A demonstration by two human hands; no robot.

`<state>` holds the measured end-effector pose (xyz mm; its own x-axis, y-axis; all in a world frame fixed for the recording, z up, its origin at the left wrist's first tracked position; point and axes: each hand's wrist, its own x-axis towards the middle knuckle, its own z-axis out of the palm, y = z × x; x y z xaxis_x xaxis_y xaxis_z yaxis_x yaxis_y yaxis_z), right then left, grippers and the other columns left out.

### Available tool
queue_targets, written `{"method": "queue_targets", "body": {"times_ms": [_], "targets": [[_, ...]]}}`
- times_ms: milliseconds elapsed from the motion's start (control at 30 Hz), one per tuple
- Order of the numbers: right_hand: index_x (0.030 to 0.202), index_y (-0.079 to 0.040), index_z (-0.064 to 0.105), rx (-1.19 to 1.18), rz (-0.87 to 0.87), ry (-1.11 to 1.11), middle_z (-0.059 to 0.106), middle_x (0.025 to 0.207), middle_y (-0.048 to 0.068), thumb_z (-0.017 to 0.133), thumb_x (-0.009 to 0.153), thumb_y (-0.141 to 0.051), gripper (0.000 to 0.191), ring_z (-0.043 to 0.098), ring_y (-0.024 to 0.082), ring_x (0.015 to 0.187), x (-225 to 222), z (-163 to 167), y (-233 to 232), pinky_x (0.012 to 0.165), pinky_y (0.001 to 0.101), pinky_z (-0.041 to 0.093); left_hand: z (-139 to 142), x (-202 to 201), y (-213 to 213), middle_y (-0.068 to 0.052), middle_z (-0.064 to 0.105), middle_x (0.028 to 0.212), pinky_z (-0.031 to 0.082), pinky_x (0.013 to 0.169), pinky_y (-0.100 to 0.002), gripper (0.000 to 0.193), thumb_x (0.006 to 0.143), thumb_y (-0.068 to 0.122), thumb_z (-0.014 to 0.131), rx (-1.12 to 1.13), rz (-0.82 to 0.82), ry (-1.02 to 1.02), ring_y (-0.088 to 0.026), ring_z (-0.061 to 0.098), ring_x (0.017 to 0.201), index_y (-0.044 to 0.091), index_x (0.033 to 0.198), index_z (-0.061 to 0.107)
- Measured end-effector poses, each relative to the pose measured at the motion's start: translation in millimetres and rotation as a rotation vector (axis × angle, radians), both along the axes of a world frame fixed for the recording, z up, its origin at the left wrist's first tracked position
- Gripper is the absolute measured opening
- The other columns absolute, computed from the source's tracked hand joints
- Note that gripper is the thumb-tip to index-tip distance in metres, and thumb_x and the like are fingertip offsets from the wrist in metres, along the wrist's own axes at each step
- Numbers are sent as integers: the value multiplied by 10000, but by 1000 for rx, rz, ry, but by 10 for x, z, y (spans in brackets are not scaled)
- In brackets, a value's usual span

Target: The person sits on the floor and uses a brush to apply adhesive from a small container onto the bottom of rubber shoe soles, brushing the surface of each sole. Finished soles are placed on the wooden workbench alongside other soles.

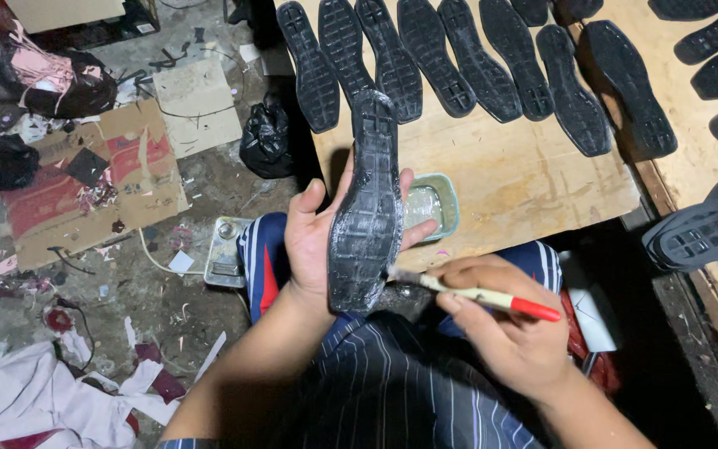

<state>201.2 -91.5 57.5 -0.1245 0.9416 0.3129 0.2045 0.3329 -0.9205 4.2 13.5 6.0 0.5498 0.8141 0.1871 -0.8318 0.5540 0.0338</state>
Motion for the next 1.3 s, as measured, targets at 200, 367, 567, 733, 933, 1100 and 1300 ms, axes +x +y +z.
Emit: {"method": "queue_targets", "body": {"times_ms": [200, 367, 567, 733, 933, 1100, 1300], "targets": [[1010, -4, 695, 112, 89, -198, 753, 1027, 117, 784, 864, -13, 171, 767, 206, 950, -137, 9, -55, 800, 279, 603, 3, 79, 103, 2, 472, 1580, 231, 1247, -743, 730, 1037, 503, 489, 22, 120, 109, -238, 401, 1484, 287, 1699, 270], [1048, 7, 681, 128, -48, -123, 734, 1067, 144, 729, 888, 36, 170, 755, 253, 985, -164, 13, -95, 847, 317, 600, 14, 81, 136, 16, 452, 1584, 248, 1211, -760, 722, 1023, 507, 476, 2, 142, 116, -245, 408, 1485, 307, 1678, 248], [1056, -6, 662, 108, 157, -33, 737, 1041, 122, 791, 873, 10, 224, 789, 241, 984, -267, -18, -83, 839, 312, 637, 14, 149, 101, 22, 444, 1595, 267, 1194, -742, 742, 1015, 514, 477, -3, 153, 173, -237, 414, 1464, 301, 1679, 226], [1071, -15, 667, 144, 201, -47, 740, 1056, 120, 791, 876, 10, 233, 774, 235, 980, -300, 17, -83, 834, 316, 635, -59, 197, 29, 0, 440, 1579, 273, 1212, -726, 754, 1047, 516, 473, 29, 131, 177, -231, 417, 1465, 290, 1714, 204], [1086, -16, 652, 292, -38, -220, 713, 1099, 153, 775, 869, 18, 252, 737, 269, 985, -286, 109, 99, 846, 329, 604, -104, 118, -124, -70, 450, 1585, 264, 1228, -704, 781, 1050, 602, 462, 40, -5, 137, -252, 378, 1518, 263, 1706, 208], [1050, -35, 682, 289, 177, -208, 736, 1076, 123, 789, 859, -12, 221, 745, 246, 916, -266, 32, 39, 778, 307, 594, -113, 77, -234, -72, 436, 1607, 232, 1237, -713, 772, 1044, 599, 445, -90, -65, -21, -283, 367, 1523, 257, 1695, 208], [1050, 23, 695, 28, -164, 129, 712, 1074, 122, 705, 959, 2, 94, 698, 219, 939, 31, -422, 313, 808, 318, 564, -128, -66, -393, -143, 358, 1643, 144, 1235, -691, 813, 1061, 648, 487, 112, -132, 166, -335, 314, 1523, 279, 1711, 168]]}}
